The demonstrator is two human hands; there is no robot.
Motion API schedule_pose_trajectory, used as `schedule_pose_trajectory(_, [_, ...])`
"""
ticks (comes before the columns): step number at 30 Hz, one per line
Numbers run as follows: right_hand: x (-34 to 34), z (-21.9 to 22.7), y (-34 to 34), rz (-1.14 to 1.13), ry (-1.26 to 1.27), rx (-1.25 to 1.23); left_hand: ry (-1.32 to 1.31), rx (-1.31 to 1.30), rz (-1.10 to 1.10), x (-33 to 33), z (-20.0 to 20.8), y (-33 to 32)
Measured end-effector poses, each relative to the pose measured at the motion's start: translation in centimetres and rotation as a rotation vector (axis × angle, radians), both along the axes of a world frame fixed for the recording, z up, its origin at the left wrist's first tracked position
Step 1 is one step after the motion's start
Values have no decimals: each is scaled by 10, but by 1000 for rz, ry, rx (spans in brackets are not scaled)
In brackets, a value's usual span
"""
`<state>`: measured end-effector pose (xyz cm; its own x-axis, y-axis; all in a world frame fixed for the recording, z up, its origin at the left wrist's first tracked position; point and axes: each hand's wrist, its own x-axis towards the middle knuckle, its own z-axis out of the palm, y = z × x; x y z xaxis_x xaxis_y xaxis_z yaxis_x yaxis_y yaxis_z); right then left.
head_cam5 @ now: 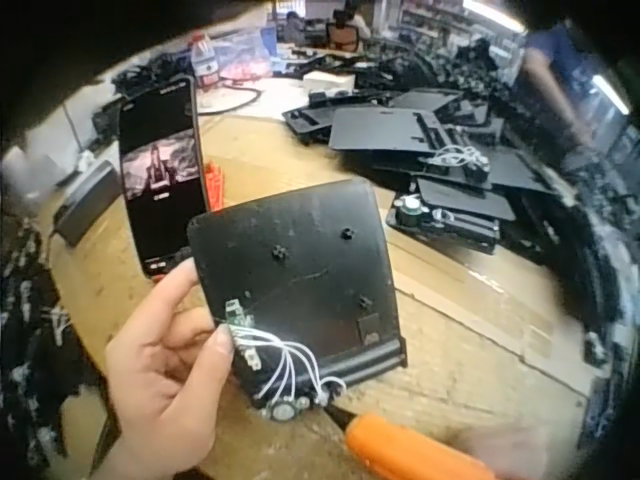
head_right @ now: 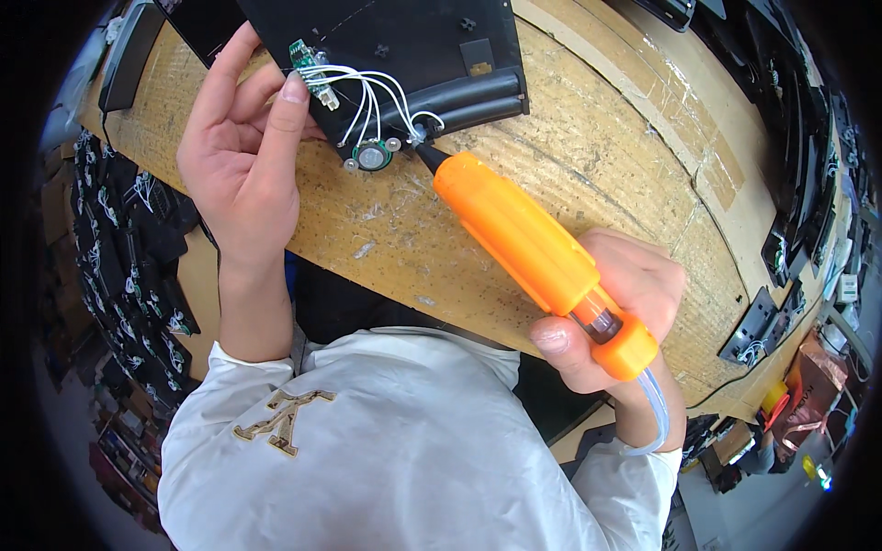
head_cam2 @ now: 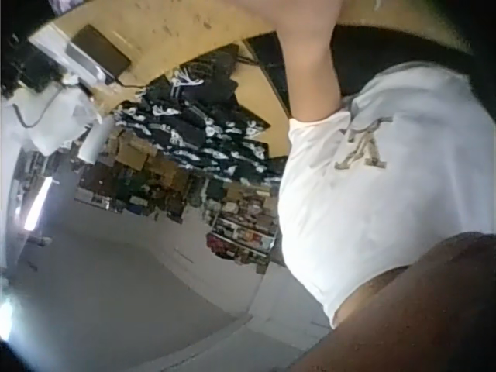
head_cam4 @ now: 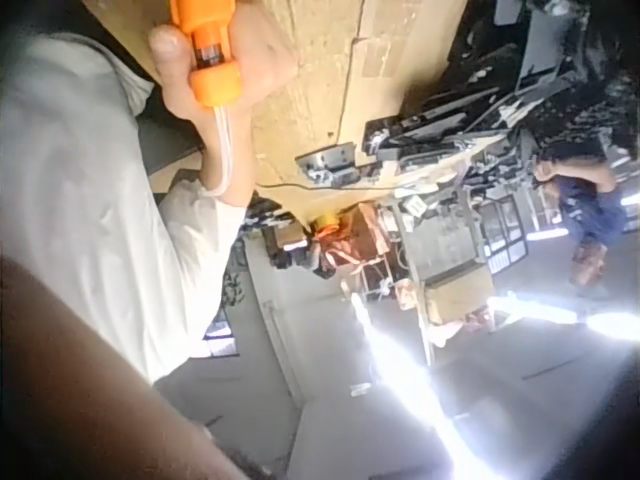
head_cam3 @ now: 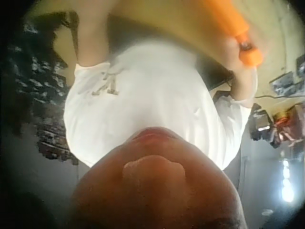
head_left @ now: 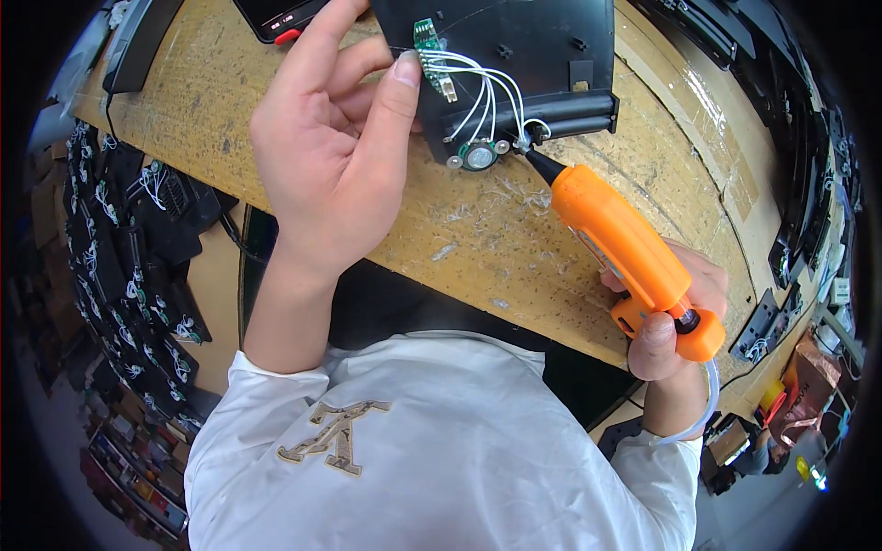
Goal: The person uses a hot glue gun to apply adhesive to the internal components of small black electronic devices. They pick up each device from a pile on the table, apply glue to the circuit board and wires, and then place the device back on the table. The process is repeated for multiple units.
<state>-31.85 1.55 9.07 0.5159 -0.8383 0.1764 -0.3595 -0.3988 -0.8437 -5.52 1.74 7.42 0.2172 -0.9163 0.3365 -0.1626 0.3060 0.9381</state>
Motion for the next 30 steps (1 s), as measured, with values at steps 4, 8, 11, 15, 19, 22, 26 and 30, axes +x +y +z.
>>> schedule_pose_trajectory(4, [0, 0, -1, 5, 10, -11, -13, 3, -4, -2, 3, 0])
schedule_pose_trajectory(8, [0, 1, -1, 14, 22, -16, 19, 58, -28, -5, 10, -1])
schedule_pose_trajectory(11, [0, 2, -1, 20, 32, -36, 15, 90, -27, 5, 3, -1])
schedule_pose_trajectory(15, [0, 0, -1, 42, 42, -68, 10, 163, 61, -8, 13, -1])
schedule_pose_trajectory(19, [-2, 2, -1, 43, 61, -70, 44, 134, 83, 2, -3, 0])
schedule_pose_trajectory(22, [-2, 1, -1, 38, 59, -72, 55, 116, 112, 0, -5, -1])
schedule_pose_trajectory(26, [-3, 1, 0, 21, 51, -49, 40, 121, 107, 0, -4, -1])
schedule_pose_trajectory(30, [-3, 3, 1, 12, 73, -44, 45, 120, 105, -1, -3, -1])
